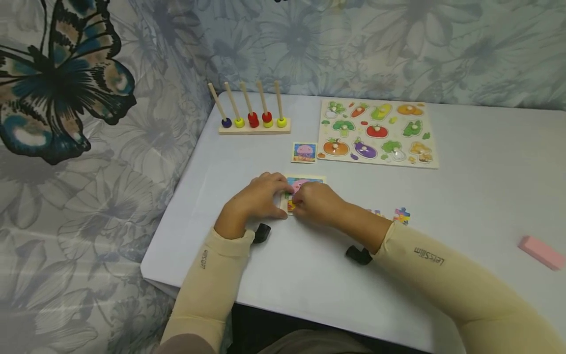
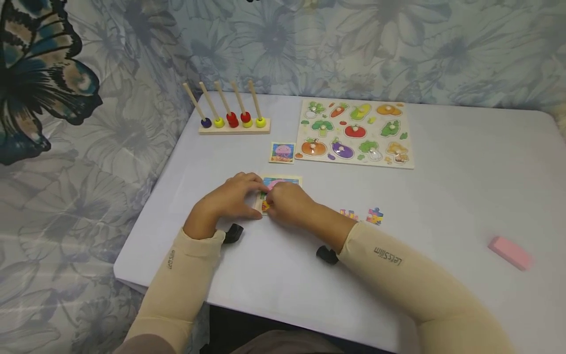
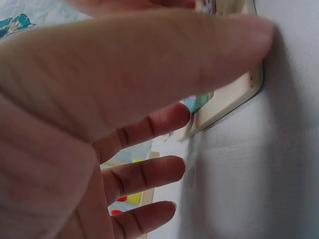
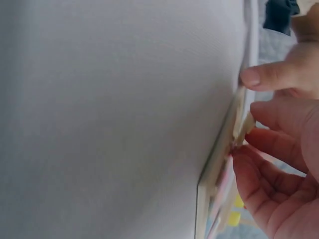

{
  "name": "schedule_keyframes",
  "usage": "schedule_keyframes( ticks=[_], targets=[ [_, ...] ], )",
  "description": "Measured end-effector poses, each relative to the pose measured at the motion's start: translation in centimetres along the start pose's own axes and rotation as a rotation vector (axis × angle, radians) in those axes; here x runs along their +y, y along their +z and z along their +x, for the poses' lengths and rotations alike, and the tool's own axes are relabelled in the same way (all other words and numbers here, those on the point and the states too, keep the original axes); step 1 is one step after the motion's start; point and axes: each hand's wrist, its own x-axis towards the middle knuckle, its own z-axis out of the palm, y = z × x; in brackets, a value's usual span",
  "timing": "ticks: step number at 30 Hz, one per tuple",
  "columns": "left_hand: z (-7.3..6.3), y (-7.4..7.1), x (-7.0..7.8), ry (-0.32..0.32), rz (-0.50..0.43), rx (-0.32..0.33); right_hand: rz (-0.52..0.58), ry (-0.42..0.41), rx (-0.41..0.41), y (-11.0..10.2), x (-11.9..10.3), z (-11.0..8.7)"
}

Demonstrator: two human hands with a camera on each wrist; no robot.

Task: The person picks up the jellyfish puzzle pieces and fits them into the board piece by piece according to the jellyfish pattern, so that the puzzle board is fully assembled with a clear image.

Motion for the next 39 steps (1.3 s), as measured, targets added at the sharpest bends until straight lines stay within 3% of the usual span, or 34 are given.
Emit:
schedule_keyframes(
  ticks=[7, 14, 26, 28, 33, 39],
  targets=[
    [-0.1, -0.2, 0.0, 0.019, -0.011, -0.007, -0.082, -0.073, 0.067, 0.9, -0.2, 0.7],
    [0.0, -0.3, 0.0, 0.014, -0.019, -0.009, -0.109, -0.084, 0.083, 1.1, -0.5, 1.0],
    [0.2, -0.1, -0.2, 0.021, -0.027, -0.003, -0.054, -0.099, -0.009, 0.3, 0.5, 0.1],
    [0.3, -0.1, -0.2, 0.006, -0.023, 0.0, -0.042, -0.072, -0.037, -0.1, 0.8, -0.4],
    [0.5, 0.1, 0.1, -0.029, -0.026, -0.008, -0.008, 0.092, -0.075, -1.7, 2.3, -2.6],
    [0.6, 0.1, 0.3, -0.023, -0.011, -0.009, -0.016, 0.261, -0.131, -4.0, 5.2, -6.2]
  ],
)
